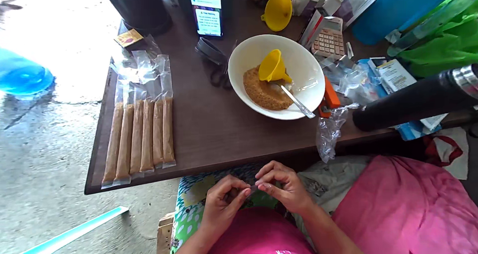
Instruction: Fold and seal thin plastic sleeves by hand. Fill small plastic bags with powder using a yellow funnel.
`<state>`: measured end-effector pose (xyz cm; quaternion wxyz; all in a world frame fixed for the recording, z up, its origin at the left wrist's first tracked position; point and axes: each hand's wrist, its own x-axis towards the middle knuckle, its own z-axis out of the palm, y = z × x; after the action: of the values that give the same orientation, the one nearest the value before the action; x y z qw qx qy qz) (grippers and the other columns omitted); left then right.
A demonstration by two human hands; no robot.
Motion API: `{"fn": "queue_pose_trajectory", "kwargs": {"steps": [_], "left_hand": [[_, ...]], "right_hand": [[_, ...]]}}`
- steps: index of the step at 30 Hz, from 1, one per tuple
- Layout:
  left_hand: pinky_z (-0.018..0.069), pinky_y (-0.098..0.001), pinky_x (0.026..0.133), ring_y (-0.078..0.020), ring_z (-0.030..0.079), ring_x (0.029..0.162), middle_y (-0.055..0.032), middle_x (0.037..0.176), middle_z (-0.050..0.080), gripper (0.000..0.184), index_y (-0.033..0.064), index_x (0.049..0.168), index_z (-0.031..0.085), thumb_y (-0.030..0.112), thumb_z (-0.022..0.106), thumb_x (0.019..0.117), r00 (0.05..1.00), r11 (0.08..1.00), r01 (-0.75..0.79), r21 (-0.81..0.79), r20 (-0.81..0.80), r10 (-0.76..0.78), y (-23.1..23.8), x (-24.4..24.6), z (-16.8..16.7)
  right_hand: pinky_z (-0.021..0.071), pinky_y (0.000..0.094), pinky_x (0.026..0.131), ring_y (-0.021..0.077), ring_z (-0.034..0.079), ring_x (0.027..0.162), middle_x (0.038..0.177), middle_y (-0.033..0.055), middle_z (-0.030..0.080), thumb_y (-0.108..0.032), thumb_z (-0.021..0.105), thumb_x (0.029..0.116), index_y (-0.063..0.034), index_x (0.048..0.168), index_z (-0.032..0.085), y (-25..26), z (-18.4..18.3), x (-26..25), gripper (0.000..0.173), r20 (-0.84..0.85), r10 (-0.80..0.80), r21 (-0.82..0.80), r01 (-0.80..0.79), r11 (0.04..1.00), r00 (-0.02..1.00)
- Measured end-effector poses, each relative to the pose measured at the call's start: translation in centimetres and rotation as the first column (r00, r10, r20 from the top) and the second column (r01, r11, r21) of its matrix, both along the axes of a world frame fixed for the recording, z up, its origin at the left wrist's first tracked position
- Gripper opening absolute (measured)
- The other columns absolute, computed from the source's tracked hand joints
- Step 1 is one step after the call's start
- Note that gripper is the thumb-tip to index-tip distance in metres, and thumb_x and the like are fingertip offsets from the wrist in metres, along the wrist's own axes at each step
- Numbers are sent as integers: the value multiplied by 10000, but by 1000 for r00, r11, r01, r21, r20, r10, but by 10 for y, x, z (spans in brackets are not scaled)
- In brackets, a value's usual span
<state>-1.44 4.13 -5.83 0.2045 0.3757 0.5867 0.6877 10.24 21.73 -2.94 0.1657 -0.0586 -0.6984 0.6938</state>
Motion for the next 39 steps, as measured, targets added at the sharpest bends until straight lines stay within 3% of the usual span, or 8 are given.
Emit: {"fn": "queue_pose_trajectory", "kwargs": {"steps": [7, 11, 13, 17, 21, 24, 31, 39], "left_hand": [[477, -82, 625, 56, 568, 718, 72, 907, 658, 86, 146, 1052, 708, 201, 695, 987, 1000, 999, 24, 36, 5, -24, 2, -6, 0], [486, -82, 614, 55, 574, 705, 71, 903, 653, 90, 147, 1059, 701, 210, 679, 1000, 1000, 999, 0, 51, 5, 0, 2, -9, -1], [493, -85, 626, 55, 582, 714, 75, 911, 659, 97, 151, 1066, 701, 217, 680, 999, 1000, 999, -13, 52, 16, 13, 1, -9, -1], [508, -92, 658, 42, 599, 754, 70, 943, 662, 117, 153, 1102, 704, 204, 677, 1001, 999, 997, -33, 65, -24, 35, 1, -14, 7], [539, -120, 684, 27, 634, 809, 77, 1001, 679, 173, 175, 1138, 702, 291, 629, 1034, 969, 990, -139, 10, -206, 138, 6, -36, 39], [502, -97, 652, 49, 598, 780, 51, 988, 663, 233, 122, 1126, 701, 314, 594, 1050, 920, 973, -229, -7, -327, 214, 25, -63, 65], [464, -100, 624, 34, 557, 744, 12, 954, 643, 154, 41, 1064, 718, 140, 633, 981, 839, 964, -249, 89, -478, 261, 81, -103, 106], [464, -123, 597, -8, 562, 720, -25, 911, 611, 162, -10, 1069, 711, 104, 619, 997, 835, 959, -258, 114, -474, 281, 127, -128, 119]], "right_hand": [[562, 121, 737, -5, 653, 859, 999, 47, 697, -141, 759, 929, -20, 925, 750, -1, 10, -10, 121, -84, -56, 111, 66, 992, 995], [558, 182, 921, 66, 661, 1056, 1142, 105, 687, -115, 609, 1029, 12, 1074, 728, 3, 15, -20, 179, -110, 28, 273, 3, 962, 994], [550, 192, 946, 80, 655, 1079, 1136, 107, 686, -111, 569, 1050, 0, 1112, 727, 5, 16, -23, 203, -125, 45, 328, -1, 945, 991], [540, 128, 793, 32, 646, 877, 919, 76, 671, -124, 630, 1019, -41, 1055, 756, 12, 19, -35, 156, -200, -29, 411, 110, 905, 979], [544, 117, 732, 15, 652, 814, 872, 73, 694, -117, 707, 966, -2, 977, 759, 27, 32, -64, 126, -254, -65, 430, 173, 886, 965], [542, 127, 718, -11, 642, 791, 904, 55, 718, -142, 682, 983, 17, 992, 755, 40, 37, -81, 176, -215, -96, 426, 181, 886, 972], [520, 105, 695, -59, 624, 752, 908, 16, 752, -131, 695, 965, 0, 1008, 778, 50, 38, -91, 160, -127, -178, 384, 213, 898, 976], [530, 135, 621, -29, 628, 673, 849, -51, 735, -125, 720, 945, -93, 1014, 776, 68, 63, -103, 94, 139, -304, 327, 247, 912, 942]]}}
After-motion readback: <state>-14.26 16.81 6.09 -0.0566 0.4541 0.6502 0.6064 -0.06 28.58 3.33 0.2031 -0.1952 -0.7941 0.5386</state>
